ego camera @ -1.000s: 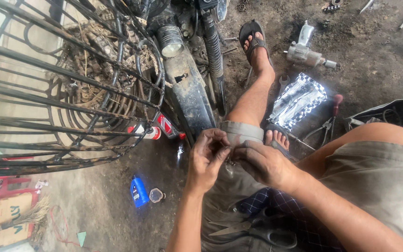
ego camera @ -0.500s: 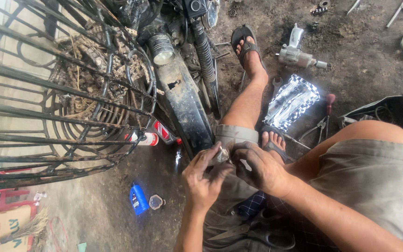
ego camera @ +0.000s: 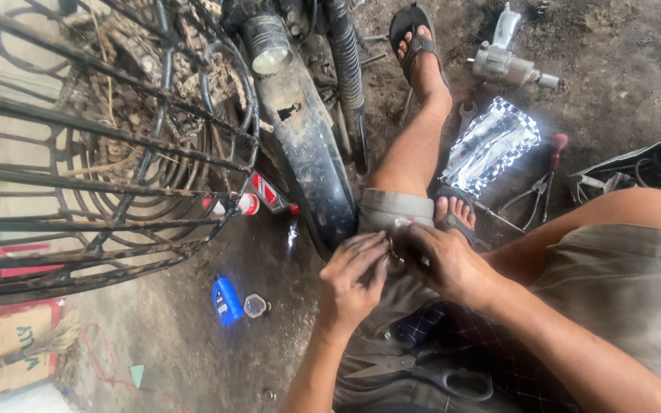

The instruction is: The person sits on a low stool and uses a pair of scissors to cut a small plastic bag containing a motorcycle part. They then remove the part from the bag and manipulate it with their hands.

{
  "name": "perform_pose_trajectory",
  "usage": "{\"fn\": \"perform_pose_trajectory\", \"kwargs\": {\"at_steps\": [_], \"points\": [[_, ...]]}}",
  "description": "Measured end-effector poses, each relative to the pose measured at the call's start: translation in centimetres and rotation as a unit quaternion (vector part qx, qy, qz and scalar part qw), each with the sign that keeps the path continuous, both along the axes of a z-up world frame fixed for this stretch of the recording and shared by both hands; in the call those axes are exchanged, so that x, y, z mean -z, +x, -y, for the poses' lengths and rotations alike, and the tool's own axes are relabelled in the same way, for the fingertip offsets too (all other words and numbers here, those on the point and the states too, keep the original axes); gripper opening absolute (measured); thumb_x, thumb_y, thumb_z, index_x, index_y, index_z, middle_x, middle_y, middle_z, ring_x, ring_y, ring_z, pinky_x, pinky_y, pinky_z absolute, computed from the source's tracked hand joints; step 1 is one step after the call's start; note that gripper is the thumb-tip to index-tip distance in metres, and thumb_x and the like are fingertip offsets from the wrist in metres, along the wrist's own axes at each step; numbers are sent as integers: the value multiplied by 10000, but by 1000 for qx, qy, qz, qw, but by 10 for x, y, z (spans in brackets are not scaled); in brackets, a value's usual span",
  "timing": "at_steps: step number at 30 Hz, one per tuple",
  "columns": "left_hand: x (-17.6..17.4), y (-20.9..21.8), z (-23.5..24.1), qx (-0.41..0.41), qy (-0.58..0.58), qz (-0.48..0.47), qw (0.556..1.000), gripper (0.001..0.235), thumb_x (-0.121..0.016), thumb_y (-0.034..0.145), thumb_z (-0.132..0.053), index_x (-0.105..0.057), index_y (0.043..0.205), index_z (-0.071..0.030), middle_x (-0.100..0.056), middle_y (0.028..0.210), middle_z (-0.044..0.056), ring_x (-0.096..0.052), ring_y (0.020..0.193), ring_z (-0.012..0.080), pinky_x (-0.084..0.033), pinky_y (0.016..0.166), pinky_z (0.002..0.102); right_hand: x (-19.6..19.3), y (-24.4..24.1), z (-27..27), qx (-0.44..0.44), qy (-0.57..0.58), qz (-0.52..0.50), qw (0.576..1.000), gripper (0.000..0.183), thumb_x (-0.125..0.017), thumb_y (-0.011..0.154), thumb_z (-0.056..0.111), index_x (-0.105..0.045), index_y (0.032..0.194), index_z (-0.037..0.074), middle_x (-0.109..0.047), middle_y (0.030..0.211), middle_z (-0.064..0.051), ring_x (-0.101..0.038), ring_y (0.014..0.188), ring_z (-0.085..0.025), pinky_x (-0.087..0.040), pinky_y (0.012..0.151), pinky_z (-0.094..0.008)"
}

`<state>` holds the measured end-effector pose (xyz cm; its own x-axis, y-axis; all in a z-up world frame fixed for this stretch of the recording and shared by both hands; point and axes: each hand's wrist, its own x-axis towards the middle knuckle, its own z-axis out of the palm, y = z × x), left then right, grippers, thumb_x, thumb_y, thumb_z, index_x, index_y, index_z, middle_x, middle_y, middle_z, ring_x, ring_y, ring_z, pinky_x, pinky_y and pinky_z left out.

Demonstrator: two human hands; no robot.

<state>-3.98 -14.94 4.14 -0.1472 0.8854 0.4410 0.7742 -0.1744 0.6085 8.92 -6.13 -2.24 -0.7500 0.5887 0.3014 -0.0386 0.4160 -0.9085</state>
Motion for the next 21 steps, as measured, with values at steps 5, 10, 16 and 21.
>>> {"fn": "perform_pose_trajectory", "kwargs": {"at_steps": [5, 10, 16, 21], "points": [[8, -5, -1, -18, -4, -2, 1000, 127, -663, 691, -26, -671, 813, -61, -683, 842, 111, -659, 743, 256, -537, 659, 331, 2, -7, -1, 3, 0, -6, 1000, 146, -599, 728, 159, -519, 781, 49, -510, 567, -108, -580, 469, -301, -462, 365, -333], [13, -10, 3, -32, -19, 12, 999, 130, -669, 664, -35, -675, 777, -98, -698, 843, 67, -664, 725, 209, -534, 632, 289, -4, -11, 6, 14, -59, 7, 998, 165, -612, 720, 143, -529, 780, 14, -541, 538, -161, -589, 448, -330, -445, 341, -363], [13, -13, 3, -18, -21, 80, 996, 71, -676, 692, -29, -675, 735, -85, -699, 790, 67, -671, 711, 191, -541, 629, 275, 20, -12, 8, 39, -30, 23, 999, 204, -622, 706, 204, -519, 771, 41, -550, 528, -143, -581, 459, -328, -440, 371, -385], [2, -10, -5, -33, 28, 106, 993, 25, -655, 733, -19, -669, 753, -27, -696, 797, 114, -684, 755, 238, -548, 668, 301, -11, -12, 5, 99, 88, -63, 989, 65, -570, 717, 178, -550, 747, 124, -553, 576, -6, -567, 475, -203, -364, 547, -341]]}}
